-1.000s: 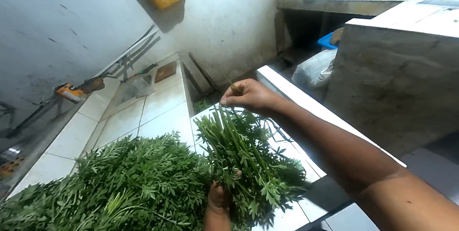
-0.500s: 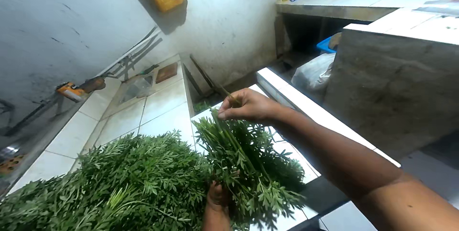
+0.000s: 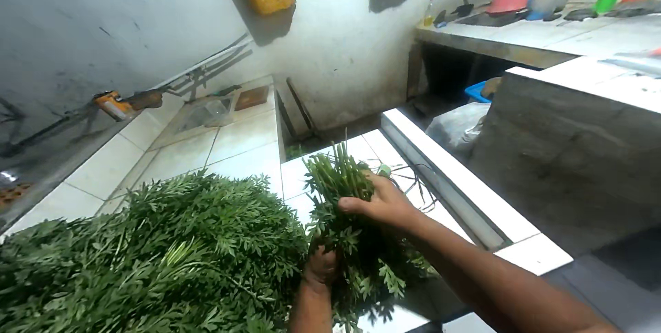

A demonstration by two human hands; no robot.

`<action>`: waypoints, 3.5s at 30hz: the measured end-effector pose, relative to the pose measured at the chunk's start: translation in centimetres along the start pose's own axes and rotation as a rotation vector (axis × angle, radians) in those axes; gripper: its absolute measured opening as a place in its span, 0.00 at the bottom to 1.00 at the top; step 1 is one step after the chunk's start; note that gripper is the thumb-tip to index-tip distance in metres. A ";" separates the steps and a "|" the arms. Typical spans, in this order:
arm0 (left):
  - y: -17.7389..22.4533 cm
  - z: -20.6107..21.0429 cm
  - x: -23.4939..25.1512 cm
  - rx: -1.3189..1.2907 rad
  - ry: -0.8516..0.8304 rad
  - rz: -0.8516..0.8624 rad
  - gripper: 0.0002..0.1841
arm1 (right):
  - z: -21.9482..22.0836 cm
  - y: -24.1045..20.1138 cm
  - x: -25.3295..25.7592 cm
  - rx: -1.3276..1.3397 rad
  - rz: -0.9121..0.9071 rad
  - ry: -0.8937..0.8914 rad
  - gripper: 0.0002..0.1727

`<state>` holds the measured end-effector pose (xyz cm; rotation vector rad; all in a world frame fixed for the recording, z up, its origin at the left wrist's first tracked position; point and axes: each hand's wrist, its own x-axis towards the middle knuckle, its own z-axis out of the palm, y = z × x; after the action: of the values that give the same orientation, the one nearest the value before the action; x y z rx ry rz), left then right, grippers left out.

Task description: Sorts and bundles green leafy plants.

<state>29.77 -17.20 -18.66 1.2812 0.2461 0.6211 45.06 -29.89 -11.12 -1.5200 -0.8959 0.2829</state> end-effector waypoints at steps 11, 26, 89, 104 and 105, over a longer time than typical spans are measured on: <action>0.4 1.1 0.9 0.014 0.117 -0.027 0.21 | -0.6 1.9 -0.1 0.494 0.078 0.000 0.24; 1.5 1.9 2.0 -0.091 0.181 0.027 0.23 | -1.0 2.4 -0.4 0.439 0.111 -0.014 0.34; 8.7 -0.9 6.0 0.757 0.526 0.244 0.20 | -13.7 -7.3 1.6 0.419 -0.370 0.458 0.14; 4.9 1.0 6.3 1.212 -0.033 -0.241 0.45 | -8.7 -5.4 2.4 0.415 -0.139 0.195 0.10; 4.9 1.1 6.2 1.309 -0.050 -0.222 0.53 | -8.0 -5.1 2.2 0.395 -0.109 0.127 0.11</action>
<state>33.94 -13.86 -12.68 2.4634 0.8213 0.1744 49.89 -34.72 -4.24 -1.1081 -0.7670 0.2627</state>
